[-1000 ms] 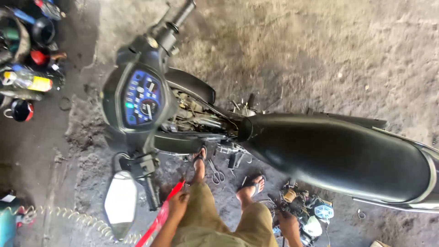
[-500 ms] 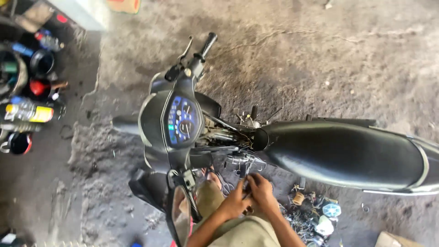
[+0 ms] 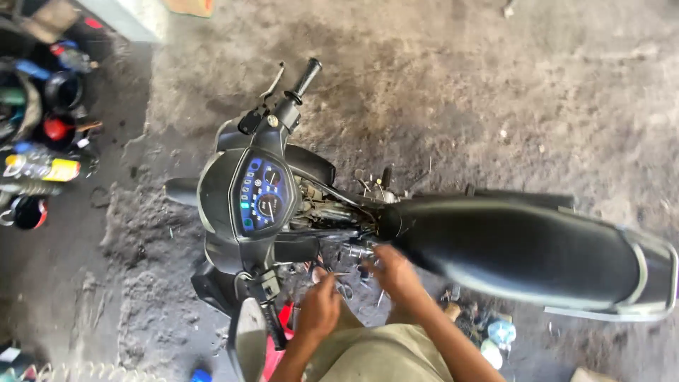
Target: Adjusting and connecting electrical wiring on a motorcycle under the seat and side panels.
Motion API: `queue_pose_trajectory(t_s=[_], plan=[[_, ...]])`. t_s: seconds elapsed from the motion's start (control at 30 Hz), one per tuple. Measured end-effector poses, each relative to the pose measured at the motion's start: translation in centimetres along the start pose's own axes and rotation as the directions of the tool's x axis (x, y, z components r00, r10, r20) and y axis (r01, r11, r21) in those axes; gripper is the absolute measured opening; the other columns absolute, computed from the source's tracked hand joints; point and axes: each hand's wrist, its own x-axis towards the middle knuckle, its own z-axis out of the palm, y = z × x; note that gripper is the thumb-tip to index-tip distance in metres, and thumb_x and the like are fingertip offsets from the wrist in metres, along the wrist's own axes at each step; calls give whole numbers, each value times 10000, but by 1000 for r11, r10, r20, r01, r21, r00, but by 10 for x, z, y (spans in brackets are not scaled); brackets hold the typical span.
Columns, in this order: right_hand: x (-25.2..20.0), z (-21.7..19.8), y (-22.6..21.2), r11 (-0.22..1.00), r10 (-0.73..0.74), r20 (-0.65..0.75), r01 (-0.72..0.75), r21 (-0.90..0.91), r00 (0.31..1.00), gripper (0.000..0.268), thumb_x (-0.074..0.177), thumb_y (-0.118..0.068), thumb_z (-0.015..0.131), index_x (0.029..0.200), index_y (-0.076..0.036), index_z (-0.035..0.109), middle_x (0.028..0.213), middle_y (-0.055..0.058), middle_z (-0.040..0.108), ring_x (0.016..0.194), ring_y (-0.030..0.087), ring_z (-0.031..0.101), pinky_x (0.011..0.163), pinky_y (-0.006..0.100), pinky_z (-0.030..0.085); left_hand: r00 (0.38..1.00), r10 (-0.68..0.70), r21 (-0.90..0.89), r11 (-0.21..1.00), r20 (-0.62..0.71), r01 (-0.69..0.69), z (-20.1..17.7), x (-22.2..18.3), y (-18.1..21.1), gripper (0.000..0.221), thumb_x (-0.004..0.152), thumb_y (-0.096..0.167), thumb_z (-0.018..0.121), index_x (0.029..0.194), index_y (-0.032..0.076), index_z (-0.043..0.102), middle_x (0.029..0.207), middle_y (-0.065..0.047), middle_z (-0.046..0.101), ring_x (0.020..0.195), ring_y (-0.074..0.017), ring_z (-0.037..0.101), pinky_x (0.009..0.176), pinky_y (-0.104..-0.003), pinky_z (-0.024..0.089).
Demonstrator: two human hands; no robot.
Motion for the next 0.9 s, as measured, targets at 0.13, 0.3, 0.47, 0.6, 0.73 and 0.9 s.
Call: queue_pose_trajectory(t_s=[0.13, 0.3, 0.47, 0.6, 0.73, 0.9], plan=[[29, -43, 91, 959, -86, -200, 27, -282, 976, 301, 870, -235, 697, 1086, -26, 682, 1041, 198, 712, 991, 411, 665, 863, 477, 542, 899, 67, -27, 996, -432, -87, -50, -28, 24, 325, 884, 180, 639, 1198, 117, 692, 855, -130, 729, 735, -308, 700, 678, -463, 563], [85, -59, 104, 938, -16, 5, 16, -346, 1000, 258, 895, -224, 707, 1063, -31, 676, 1033, 201, 707, 1000, 407, 669, 879, 484, 541, 822, 190, 219, 972, -538, -81, -84, -29, 33, 279, 847, 134, 664, 1121, 92, 694, 889, -105, 713, 784, -271, 694, 701, -419, 549], [169, -53, 17, 924, -248, 178, 287, -252, 952, 189, 952, -225, 678, 1057, -68, 691, 1047, 163, 694, 987, 389, 680, 845, 470, 551, 812, 264, 465, 885, -521, 11, -65, -19, 10, 319, 769, 153, 726, 1073, 57, 697, 860, -89, 711, 793, -264, 685, 671, -430, 527], [251, -64, -50, 826, -476, 27, 457, -331, 879, 348, 927, -155, 695, 1260, -75, 631, 1244, 178, 624, 1086, 371, 666, 912, 438, 581, 782, 313, 481, 877, -538, -20, -48, -19, -8, 319, 799, 198, 744, 1084, 68, 685, 885, -85, 694, 843, -264, 664, 709, -412, 543], [323, -92, -123, 665, -578, 14, 481, -571, 816, 658, 785, -9, 702, 1424, -94, 568, 1421, 226, 528, 1239, 420, 563, 972, 459, 542, 757, 294, 434, 901, -584, -15, -57, -23, 6, 303, 789, 258, 758, 1054, 131, 685, 894, -19, 717, 864, -221, 677, 695, -456, 478], [391, -85, -120, 353, -725, 203, 608, -711, 658, 628, 722, 42, 698, 1321, -129, 620, 1427, 148, 539, 1303, 324, 576, 1058, 444, 469, 752, 279, 412, 911, -597, -10, -46, -21, -4, 355, 747, 286, 758, 1066, 150, 681, 876, -6, 711, 864, -213, 678, 701, -475, 419]])
